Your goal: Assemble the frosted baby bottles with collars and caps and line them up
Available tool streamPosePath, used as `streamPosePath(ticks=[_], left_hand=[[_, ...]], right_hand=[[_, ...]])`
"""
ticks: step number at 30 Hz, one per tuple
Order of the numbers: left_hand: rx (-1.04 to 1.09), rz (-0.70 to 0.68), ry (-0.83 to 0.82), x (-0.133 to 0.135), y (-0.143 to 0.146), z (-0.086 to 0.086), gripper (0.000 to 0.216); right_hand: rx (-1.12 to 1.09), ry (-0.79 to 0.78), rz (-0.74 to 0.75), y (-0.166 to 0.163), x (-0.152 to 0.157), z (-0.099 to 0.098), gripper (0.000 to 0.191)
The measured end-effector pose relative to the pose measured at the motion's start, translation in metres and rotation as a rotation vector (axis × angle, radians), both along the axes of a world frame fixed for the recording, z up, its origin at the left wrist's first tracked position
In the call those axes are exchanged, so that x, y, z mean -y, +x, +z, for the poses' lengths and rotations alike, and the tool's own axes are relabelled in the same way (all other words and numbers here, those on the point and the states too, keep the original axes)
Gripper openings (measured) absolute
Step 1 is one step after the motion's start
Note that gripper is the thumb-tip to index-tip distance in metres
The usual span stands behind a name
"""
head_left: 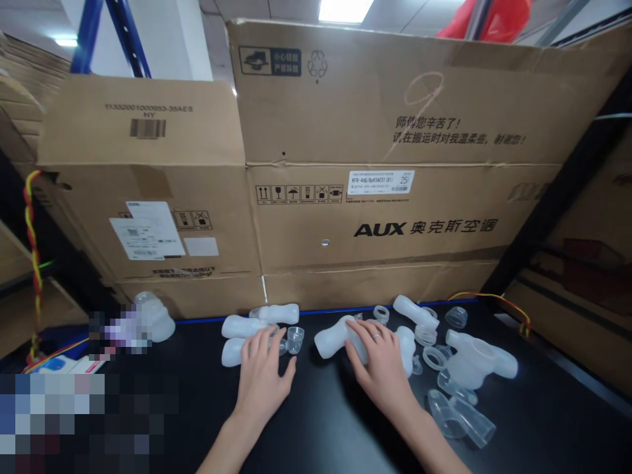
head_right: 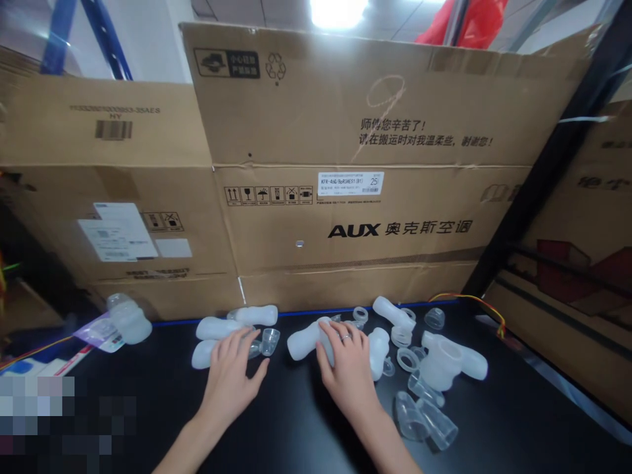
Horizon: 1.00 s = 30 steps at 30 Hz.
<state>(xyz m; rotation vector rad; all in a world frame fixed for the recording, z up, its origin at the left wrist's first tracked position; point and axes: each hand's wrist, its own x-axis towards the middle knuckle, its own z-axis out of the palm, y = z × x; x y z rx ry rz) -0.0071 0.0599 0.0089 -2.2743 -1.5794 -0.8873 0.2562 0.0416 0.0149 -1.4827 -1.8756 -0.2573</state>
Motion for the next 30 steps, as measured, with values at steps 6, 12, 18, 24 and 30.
streamPosePath(ticks=[6,12,18,24,30], left_hand=[[-0.014,-0.086,-0.104,-0.001,-0.008,0.009,0.035],[-0.038,-0.097,-0.127,0.005,-0.004,0.011,0.045],[-0.013,-0.245,-0.221,0.011,-0.001,0.016,0.066],[0.076,-0.368,-0.284,0.017,0.002,0.025,0.072],[0.122,-0.255,-0.269,0.005,-0.019,0.019,0.078]], right_hand=[[0.101,-0.010,-0.035,-0.005,0.001,-0.005,0.042],[0.185,-0.022,-0.040,-0.012,0.003,-0.010,0.047],[0.172,0.003,0.080,-0.027,0.013,-0.006,0.051],[0.104,-0.139,0.217,-0.036,0.023,0.001,0.050],[0.079,-0.197,0.348,-0.054,0.025,0.006,0.042]])
